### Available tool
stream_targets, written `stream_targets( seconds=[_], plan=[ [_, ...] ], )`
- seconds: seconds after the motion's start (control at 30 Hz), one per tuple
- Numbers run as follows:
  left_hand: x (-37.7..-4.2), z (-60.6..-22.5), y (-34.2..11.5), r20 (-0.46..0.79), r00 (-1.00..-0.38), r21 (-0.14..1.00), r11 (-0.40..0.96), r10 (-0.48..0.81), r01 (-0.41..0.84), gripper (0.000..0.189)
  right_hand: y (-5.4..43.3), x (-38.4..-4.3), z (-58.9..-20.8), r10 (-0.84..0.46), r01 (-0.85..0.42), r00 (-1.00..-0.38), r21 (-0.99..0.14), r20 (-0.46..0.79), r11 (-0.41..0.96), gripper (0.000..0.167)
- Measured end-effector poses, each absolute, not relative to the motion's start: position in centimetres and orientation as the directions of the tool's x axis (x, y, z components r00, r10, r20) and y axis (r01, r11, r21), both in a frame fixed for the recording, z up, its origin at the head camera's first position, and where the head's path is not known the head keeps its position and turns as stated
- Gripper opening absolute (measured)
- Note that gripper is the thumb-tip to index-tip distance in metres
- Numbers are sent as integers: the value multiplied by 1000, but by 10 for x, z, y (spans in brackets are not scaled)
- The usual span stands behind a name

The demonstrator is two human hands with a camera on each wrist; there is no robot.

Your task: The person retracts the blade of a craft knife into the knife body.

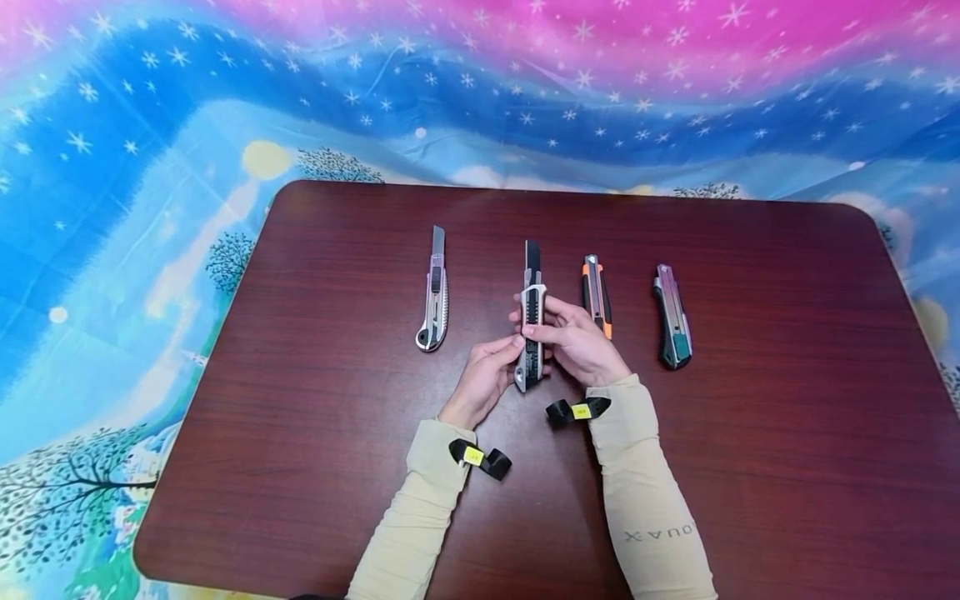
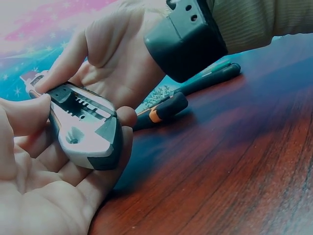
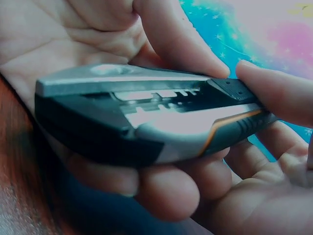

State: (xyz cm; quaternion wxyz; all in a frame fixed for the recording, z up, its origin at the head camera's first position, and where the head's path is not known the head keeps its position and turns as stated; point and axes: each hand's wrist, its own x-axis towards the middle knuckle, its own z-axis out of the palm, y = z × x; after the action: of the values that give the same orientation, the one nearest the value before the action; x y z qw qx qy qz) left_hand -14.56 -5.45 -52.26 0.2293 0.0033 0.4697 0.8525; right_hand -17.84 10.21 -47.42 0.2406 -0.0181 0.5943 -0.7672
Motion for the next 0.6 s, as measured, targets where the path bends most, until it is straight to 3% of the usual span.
stream_targets(
  seconds=[0.4,0.6],
  plan=[
    [-146,-524,-54,-200,-898,792,-475,392,-383,42,101,-178,-475,-412,319,-881,-935,-232,-154,64],
    [-146,-524,-54,-206,-902,788,-483,379,-383,43,98,-179,-477,-379,332,-883,-939,-278,-86,59]
  ],
)
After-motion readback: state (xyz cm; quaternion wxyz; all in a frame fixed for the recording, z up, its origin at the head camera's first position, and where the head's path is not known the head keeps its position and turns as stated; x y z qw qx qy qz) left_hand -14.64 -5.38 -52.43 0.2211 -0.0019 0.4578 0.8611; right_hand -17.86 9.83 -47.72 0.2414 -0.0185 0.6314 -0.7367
